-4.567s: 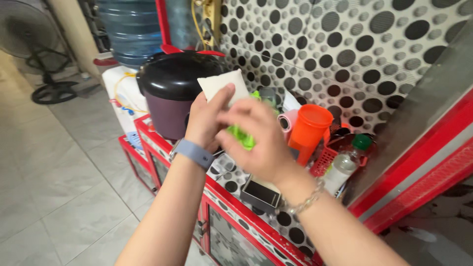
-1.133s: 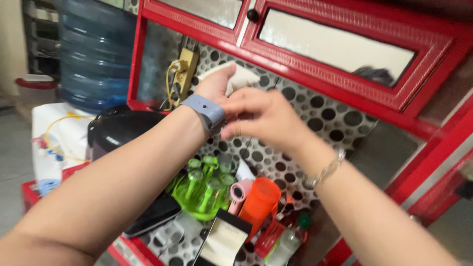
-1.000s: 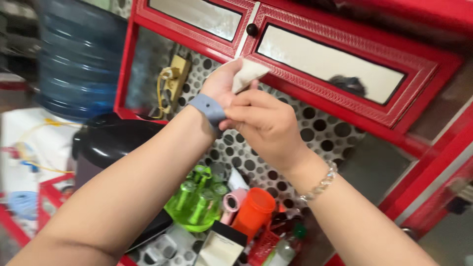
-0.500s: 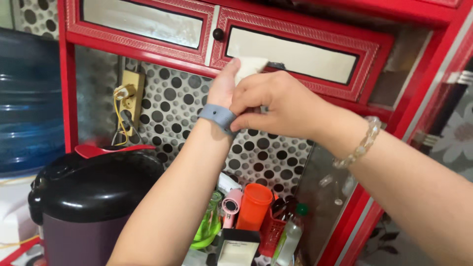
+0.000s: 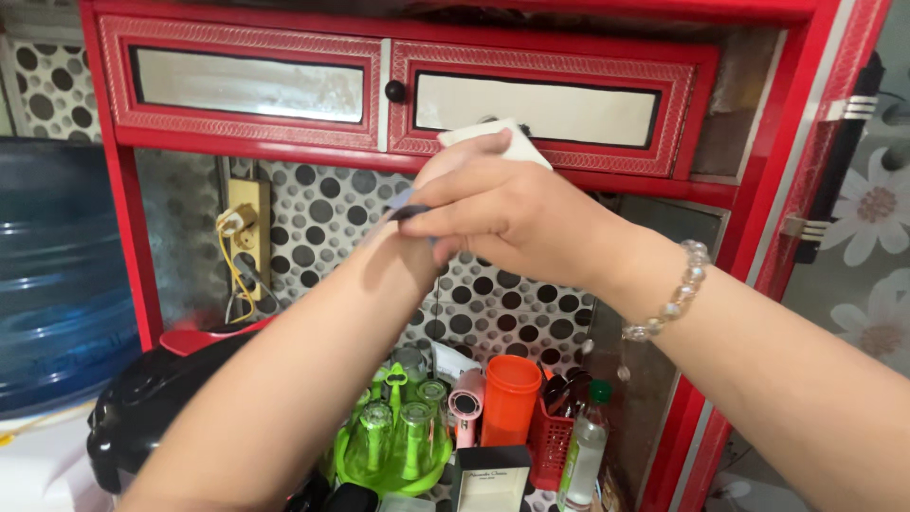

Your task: The person takes off their personal accessories one by one and stores them. They place sunglasses into a hard case, unfasten a smartwatch from their wrist and set it into a watch box with a cushion, remove a beaded bracelet and a ring, put the ring into a small plastic container, and close the boxes on the cabinet.

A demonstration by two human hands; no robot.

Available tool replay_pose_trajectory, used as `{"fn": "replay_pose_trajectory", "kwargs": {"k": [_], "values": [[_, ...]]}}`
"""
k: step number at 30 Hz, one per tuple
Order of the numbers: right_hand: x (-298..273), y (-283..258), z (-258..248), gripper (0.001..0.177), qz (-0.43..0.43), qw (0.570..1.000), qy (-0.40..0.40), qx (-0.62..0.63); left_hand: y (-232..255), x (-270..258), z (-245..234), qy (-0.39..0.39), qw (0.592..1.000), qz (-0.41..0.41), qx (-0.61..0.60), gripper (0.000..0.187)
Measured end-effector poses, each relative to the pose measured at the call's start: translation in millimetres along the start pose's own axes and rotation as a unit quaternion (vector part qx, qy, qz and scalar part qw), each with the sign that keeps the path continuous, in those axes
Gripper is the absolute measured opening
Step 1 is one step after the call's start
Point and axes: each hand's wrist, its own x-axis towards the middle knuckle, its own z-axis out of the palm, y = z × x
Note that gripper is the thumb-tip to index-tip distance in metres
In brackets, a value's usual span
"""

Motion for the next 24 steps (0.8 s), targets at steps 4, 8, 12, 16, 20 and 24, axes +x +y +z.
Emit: {"fn": "replay_pose_trajectory", "kwargs": {"k": [4, 8, 12, 16, 20, 24], "values": [[-1.7, -9.3, -7.3, 0.017, -0.110, 0.970, 0.071, -0.207, 18.2, 15.7, 9.1, -0.173, 0.979, -0.082, 0.069, 0.036], [-3.9, -12.9, -0.8, 0.029, -0.081, 0.970, 0.214, -0.081, 45.1, 30.5, 28.4, -0.311, 0.913, -0.050, 0.259, 0.033], [-15.5, -12.6, 7.0, 0.028, -0.056, 0.942, 0.246, -0.222, 77.3, 12.2, 46.6, -0.401, 0.799, 0.077, 0.441, 0.034], [-20.5, -7.4, 17.5, 0.028, 0.005, 0.951, 0.235, -0.199, 83.7, -17.0, 64.3, -0.411, 0.743, 0.115, 0.515, 0.032], [-19.0, -3.9, 30.2, 0.027, 0.018, 0.969, 0.199, -0.148, 86.3, -38.5, 64.9, -0.394, 0.730, 0.126, 0.543, 0.030], [-18.7, -5.5, 48.1, 0.023, 0.060, 0.973, 0.208, -0.084, 81.6, -46.0, 54.1, -0.363, 0.748, 0.122, 0.542, 0.029]]}}
